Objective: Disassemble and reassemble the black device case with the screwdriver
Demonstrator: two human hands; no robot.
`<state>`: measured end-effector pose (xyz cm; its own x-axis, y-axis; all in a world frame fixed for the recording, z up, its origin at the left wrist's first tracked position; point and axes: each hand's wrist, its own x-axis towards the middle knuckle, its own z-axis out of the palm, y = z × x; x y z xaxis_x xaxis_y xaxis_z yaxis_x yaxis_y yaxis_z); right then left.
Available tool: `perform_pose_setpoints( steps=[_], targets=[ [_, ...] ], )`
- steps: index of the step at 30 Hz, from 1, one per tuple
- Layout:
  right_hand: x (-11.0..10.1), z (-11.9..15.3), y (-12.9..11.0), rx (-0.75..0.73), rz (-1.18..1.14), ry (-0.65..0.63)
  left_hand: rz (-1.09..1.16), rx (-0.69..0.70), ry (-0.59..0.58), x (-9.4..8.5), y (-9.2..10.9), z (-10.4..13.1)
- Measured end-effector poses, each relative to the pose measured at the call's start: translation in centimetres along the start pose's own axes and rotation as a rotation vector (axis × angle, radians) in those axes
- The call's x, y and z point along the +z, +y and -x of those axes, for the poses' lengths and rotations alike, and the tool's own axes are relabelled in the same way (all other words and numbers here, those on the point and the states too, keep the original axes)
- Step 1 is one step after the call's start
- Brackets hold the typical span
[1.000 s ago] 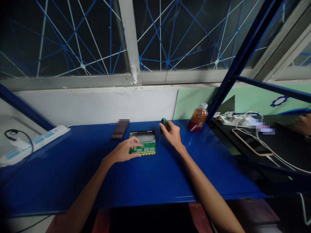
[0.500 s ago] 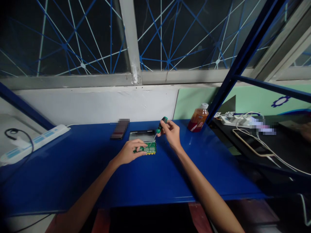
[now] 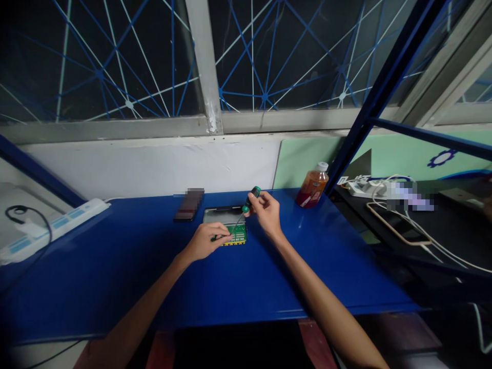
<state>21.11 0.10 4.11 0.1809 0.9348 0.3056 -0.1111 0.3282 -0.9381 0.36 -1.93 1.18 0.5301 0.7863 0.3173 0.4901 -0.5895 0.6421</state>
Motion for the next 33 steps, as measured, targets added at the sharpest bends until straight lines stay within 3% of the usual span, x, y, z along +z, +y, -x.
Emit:
perform_pose_setpoints(
  steps=[17,24,33],
  targets=[
    [0.5,0.7,-0.8,-0.099,0.047,-0.001,-0.039,-0.031,0.05,0.0,-0.4,-0.1],
    [0.9,1.1,-1.0,-0.18,0.123,0.01,-0.055,-0.042,-0.003,-1.3,0.1,-0.2],
    [2.4,2.1,-0.8,-0.302,0.453,-0.165,-0.015,-0.027,-0.018,-1.5,-0.8,-0.1]
  ],
)
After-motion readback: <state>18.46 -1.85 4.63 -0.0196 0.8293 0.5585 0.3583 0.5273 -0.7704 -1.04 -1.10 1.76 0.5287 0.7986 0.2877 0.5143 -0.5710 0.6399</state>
